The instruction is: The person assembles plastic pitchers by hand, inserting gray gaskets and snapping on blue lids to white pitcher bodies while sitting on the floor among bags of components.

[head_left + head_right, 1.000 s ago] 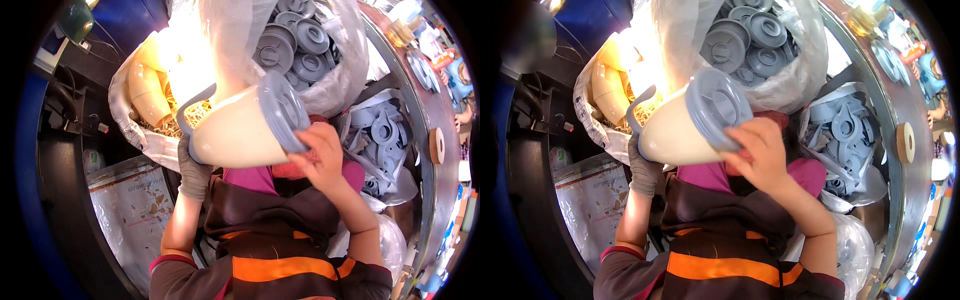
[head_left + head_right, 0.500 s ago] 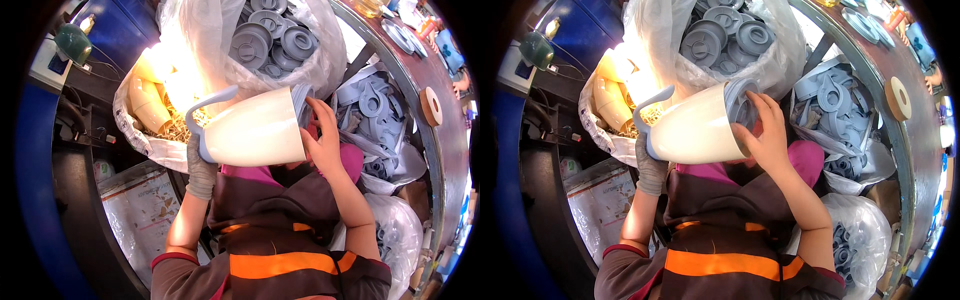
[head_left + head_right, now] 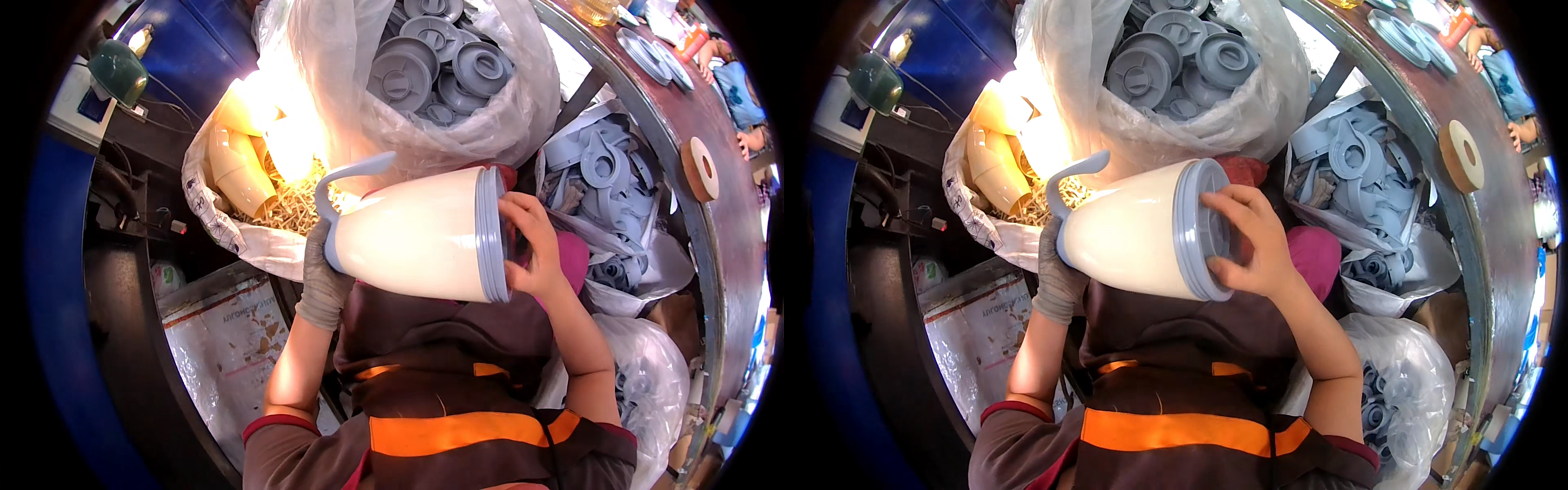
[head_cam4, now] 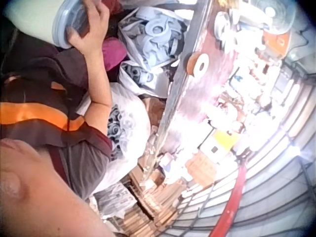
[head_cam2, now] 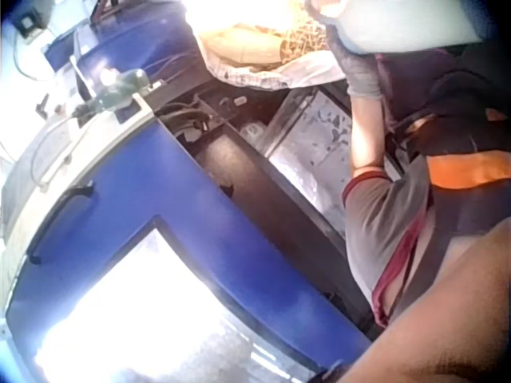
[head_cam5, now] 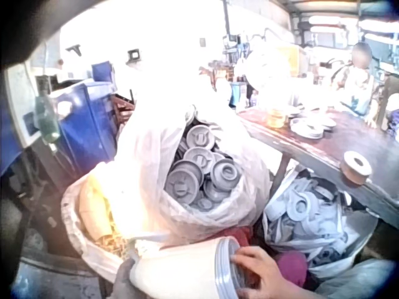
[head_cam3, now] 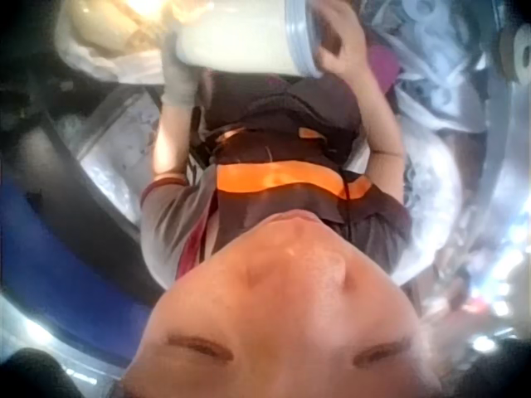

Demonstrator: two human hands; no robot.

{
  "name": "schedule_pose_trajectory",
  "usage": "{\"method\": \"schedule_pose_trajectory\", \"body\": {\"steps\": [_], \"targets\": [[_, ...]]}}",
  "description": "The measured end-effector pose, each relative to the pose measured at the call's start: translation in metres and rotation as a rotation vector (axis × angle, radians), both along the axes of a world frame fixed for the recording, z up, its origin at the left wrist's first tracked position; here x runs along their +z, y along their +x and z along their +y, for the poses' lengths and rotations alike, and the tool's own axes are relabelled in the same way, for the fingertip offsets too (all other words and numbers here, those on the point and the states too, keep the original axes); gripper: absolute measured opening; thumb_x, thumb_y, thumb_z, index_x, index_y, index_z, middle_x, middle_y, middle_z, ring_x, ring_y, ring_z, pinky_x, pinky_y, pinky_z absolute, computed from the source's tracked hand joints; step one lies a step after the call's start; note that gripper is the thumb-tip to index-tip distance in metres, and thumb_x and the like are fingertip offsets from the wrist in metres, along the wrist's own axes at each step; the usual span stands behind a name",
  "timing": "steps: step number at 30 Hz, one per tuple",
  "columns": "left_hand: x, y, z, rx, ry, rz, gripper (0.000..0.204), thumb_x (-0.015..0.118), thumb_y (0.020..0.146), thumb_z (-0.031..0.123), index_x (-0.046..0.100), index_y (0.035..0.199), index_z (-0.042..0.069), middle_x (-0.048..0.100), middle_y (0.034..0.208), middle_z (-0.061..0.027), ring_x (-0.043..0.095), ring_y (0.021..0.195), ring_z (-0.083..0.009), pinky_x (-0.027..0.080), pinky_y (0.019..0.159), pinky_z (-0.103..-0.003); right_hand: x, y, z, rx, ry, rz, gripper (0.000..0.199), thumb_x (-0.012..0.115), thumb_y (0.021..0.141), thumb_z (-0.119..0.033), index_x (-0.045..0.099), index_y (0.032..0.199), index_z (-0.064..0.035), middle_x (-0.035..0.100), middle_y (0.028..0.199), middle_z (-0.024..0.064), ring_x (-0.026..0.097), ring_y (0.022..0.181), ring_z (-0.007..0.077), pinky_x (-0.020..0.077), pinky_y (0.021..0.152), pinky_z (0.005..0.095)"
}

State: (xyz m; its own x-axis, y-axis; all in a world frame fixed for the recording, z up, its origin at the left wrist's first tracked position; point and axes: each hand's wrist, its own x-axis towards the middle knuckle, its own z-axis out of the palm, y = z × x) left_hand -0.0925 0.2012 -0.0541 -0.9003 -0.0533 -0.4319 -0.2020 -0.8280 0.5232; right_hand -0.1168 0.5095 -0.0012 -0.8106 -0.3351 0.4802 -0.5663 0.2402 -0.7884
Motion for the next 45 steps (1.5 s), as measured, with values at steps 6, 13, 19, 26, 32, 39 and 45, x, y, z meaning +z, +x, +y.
{"method": "schedule_pose_trajectory", "body": {"steps": [6, 13, 19, 26, 32, 39, 45], "targets": [[0.011, 0.005, 0.001, -0.075, -0.043, -0.02, 0.048, 0.053, 0.09, 0.038, 0.052, 0.119, 0.0, 0.062, 0.111, -0.013, 0.06, 0.102, -0.0235, 0.048, 0.092, -0.038, -0.019, 0.006, 0.0, 0.03, -0.006, 0.084, 0.064, 0.069, 0.062, -0.031, 0.057, 0.119, -0.004, 0.051, 0.11, 0.0113, 0.054, 0.092, 0.0221, 0.0447, 0.081, 0.031], [0.072, 0.006, 0.02, -0.046, -1.008, 0.753, 0.043, 0.063, 0.079, 0.025, 0.062, 0.11, -0.004, 0.042, 0.136, -0.0173, 0.048, 0.118, -0.0262, 0.037, 0.1, -0.037, -0.094, 0.003, 0.007, -0.031, -0.625, -1.192, 0.038, 0.048, 0.095, -0.021, 0.051, 0.128, -0.0026, 0.061, 0.117, 0.0095, 0.059, 0.104, 0.017, 0.0497, 0.087, 0.0325], [0.072, -0.01, 0.032, -0.308, -1.108, 0.802, 0.018, 0.071, 0.07, 0.017, 0.071, 0.079, 0.001, 0.047, 0.133, -0.0195, 0.054, 0.109, -0.0259, 0.04, 0.096, -0.036, 0.01, 0.041, 0.009, -0.099, -0.328, -0.443, 0.022, 0.052, 0.095, -0.021, 0.061, 0.097, -0.0015, 0.061, 0.084, 0.0043, 0.059, 0.079, 0.0108, 0.0477, 0.072, 0.0246], [0.103, -0.029, 0.104, -0.102, -1.156, 0.811, 0.03, 0.046, 0.093, 0.023, 0.058, 0.106, -0.001, 0.05, 0.131, -0.0155, 0.051, 0.114, -0.0225, 0.037, 0.099, -0.034, 0.079, 0.137, 0.084, -0.395, -0.797, -0.389, 0.042, 0.035, 0.097, -0.045, 0.052, 0.085, -0.0092, 0.046, 0.058, -0.0012, 0.043, 0.045, 0.0086, 0.0346, 0.041, 0.0217], [0.057, -0.019, 0.118, -0.676, -0.956, 0.68, 0.017, 0.056, 0.089, 0.014, 0.064, 0.095, 0.0, 0.058, 0.114, -0.0119, 0.05, 0.114, -0.0201, 0.038, 0.095, -0.03, 0.154, 0.164, 0.185, -0.792, -0.814, 0.576, 0.045, 0.031, 0.099, -0.049, 0.048, 0.09, -0.0085, 0.043, 0.061, -0.0013, 0.037, 0.047, 0.0085, 0.0301, 0.044, 0.0229], [0.048, -0.004, 0.132, -0.825, -1.051, 0.718, 0.015, 0.059, 0.086, 0.009, 0.065, 0.096, 0.0, 0.058, 0.112, -0.0133, 0.048, 0.119, -0.0238, 0.038, 0.097, -0.032, 0.147, 0.048, 0.355, -1.53, 0.116, 0.396, 0.064, 0.051, 0.091, -0.045, 0.047, 0.128, 0.0071, 0.049, 0.128, 0.0286, 0.045, 0.124, 0.0364, 0.0335, 0.103, 0.0393], [0.042, -0.01, 0.102, -0.766, -1.031, 0.617, 0.016, 0.058, 0.087, 0.01, 0.065, 0.097, 0.0, 0.06, 0.11, -0.0119, 0.048, 0.118, -0.0235, 0.037, 0.099, -0.032, 0.136, 0.02, 0.278, -1.542, 0.159, 0.363, 0.087, 0.053, 0.083, -0.061, 0.027, 0.143, -0.0039, 0.011, 0.148, 0.0327, 0.017, 0.138, 0.0452, 0.0204, 0.11, 0.0484]]}}
